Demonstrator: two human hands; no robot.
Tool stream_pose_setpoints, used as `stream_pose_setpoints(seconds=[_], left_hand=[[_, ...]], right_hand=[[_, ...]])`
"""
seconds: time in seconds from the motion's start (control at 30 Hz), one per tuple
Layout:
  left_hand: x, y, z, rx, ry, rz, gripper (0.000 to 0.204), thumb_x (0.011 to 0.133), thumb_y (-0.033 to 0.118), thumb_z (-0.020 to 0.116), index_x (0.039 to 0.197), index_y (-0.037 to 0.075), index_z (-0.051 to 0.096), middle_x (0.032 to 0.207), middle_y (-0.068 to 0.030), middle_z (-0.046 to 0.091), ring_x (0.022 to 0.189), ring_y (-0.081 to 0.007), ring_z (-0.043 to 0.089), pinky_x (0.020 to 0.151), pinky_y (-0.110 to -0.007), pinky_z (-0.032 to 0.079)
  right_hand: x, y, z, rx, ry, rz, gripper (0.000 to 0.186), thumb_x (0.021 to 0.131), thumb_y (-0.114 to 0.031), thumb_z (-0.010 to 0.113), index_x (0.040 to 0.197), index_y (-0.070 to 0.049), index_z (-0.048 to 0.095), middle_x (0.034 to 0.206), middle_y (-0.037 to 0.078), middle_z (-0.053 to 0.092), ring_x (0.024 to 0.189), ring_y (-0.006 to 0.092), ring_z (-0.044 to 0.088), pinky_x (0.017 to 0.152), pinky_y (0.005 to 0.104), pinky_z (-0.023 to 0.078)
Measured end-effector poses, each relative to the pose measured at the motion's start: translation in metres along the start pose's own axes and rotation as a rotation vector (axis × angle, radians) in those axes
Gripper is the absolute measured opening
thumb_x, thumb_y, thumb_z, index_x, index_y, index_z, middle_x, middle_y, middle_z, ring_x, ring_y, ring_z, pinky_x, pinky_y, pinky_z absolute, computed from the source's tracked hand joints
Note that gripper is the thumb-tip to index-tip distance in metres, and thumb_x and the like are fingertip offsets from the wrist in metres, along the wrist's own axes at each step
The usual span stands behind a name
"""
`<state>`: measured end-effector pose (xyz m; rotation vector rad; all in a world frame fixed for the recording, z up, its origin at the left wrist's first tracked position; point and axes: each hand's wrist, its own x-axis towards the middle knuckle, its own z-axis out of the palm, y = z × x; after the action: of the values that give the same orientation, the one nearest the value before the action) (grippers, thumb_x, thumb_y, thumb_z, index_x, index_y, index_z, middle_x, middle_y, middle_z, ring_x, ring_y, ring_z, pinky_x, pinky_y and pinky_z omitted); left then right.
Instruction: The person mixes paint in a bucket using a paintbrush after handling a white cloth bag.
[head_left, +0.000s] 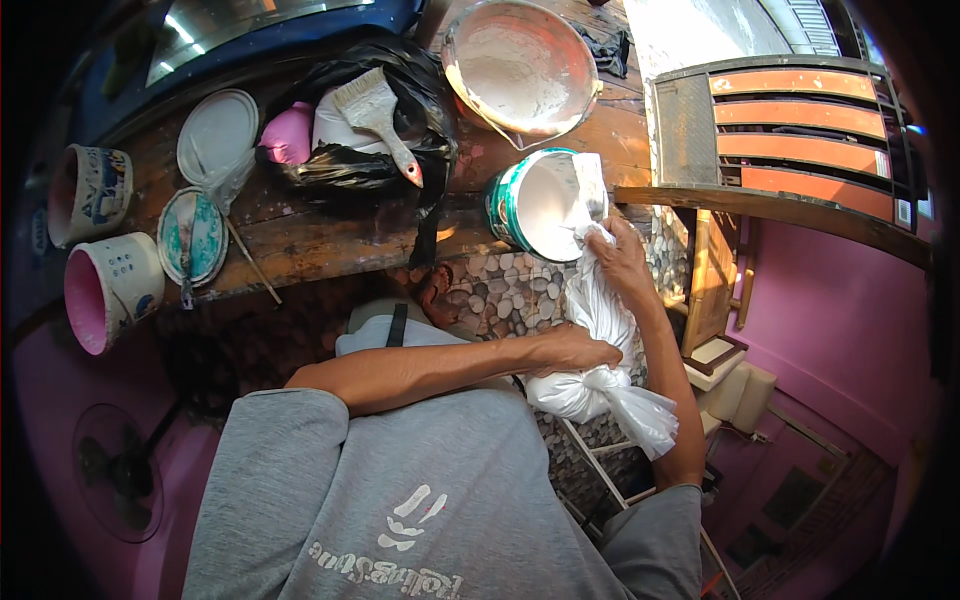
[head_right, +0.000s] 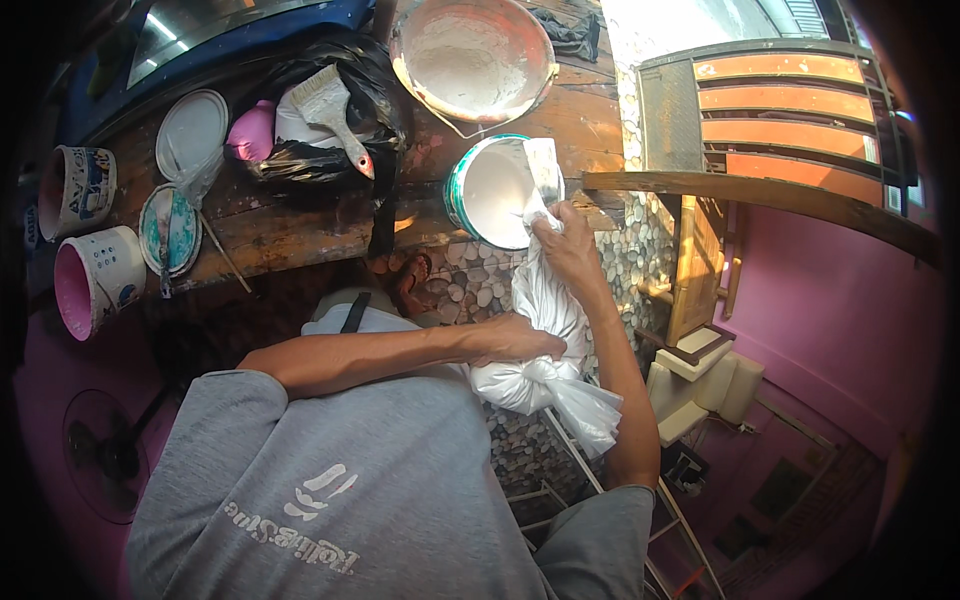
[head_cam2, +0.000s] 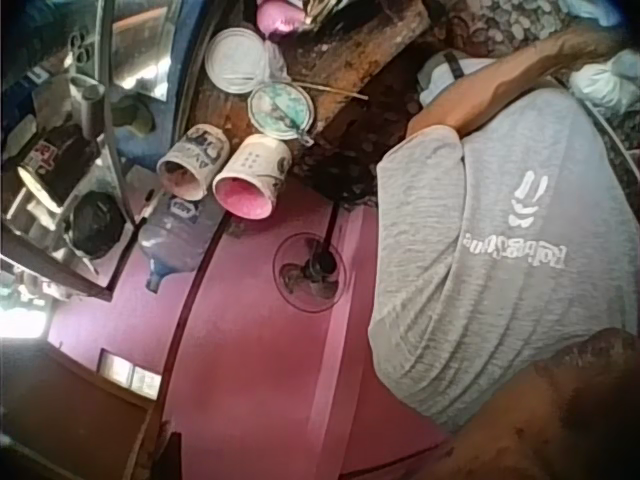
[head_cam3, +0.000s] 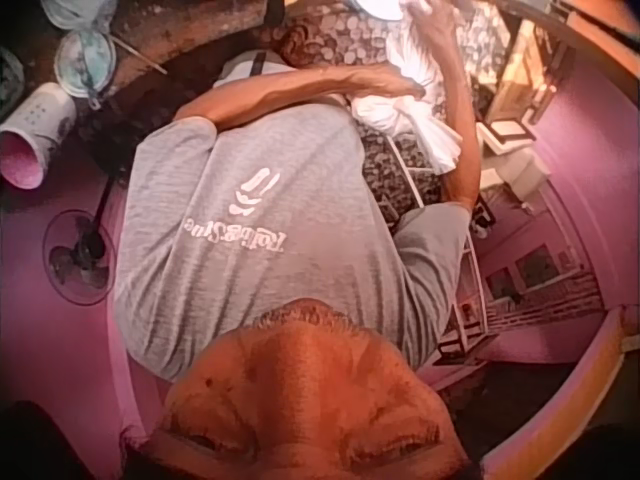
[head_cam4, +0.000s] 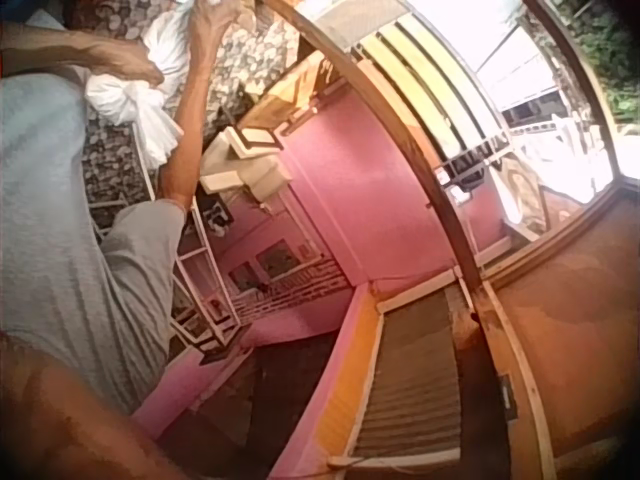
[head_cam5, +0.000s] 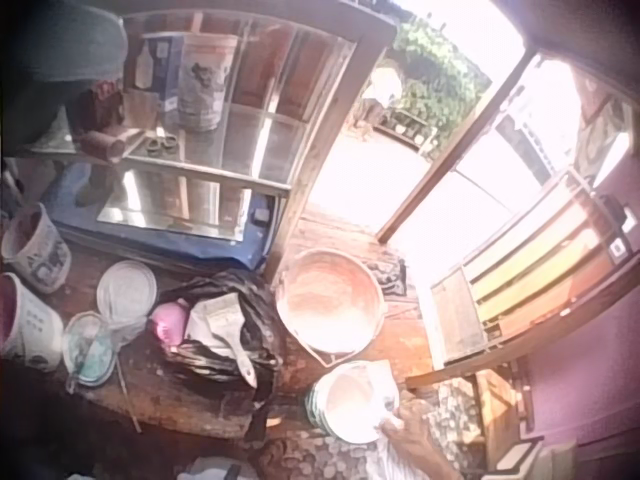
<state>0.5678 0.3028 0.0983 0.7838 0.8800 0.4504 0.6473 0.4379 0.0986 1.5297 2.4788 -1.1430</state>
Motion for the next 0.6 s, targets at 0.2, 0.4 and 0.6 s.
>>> stream_pose_setpoints(seconds=[0.2,0.4,0.6], left_hand=[[-0.003,-0.001,0.002,0.026,-0.005,-0.007,0.060,0.071,0.051,0.056,0.092,-0.004,0.064,0.095,-0.0247,0.063,0.084,-0.0306,0.057,0.076,-0.038,0.044],[0.005,-0.006,0.003,-0.005,0.014,-0.047,0.059,0.070,0.050,0.057,0.092,-0.004,0.064,0.093,-0.0241,0.063,0.082,-0.0288,0.056,0.074,-0.038,0.043],[0.002,0.000,0.000,-0.045,0.034,-0.053,0.058,0.071,0.050,0.056,0.089,-0.005,0.065,0.091,-0.0218,0.063,0.081,-0.0269,0.055,0.072,-0.037,0.043]], right_hand=[[0.000,-0.004,-0.001,-0.239,-0.079,0.021,0.030,0.082,-0.024,0.060,0.092,0.003,0.055,0.088,0.021,0.060,0.083,0.0319,0.057,0.078,0.0378,0.044],[0.000,0.001,0.001,-0.080,-0.089,-0.029,0.029,0.081,-0.024,0.063,0.094,0.002,0.055,0.087,0.019,0.061,0.085,0.0295,0.058,0.079,0.0378,0.044],[-0.001,-0.010,0.006,-0.097,0.033,-0.032,0.030,0.082,-0.025,0.064,0.093,0.002,0.056,0.087,0.019,0.061,0.083,0.0265,0.059,0.077,0.0367,0.045]])
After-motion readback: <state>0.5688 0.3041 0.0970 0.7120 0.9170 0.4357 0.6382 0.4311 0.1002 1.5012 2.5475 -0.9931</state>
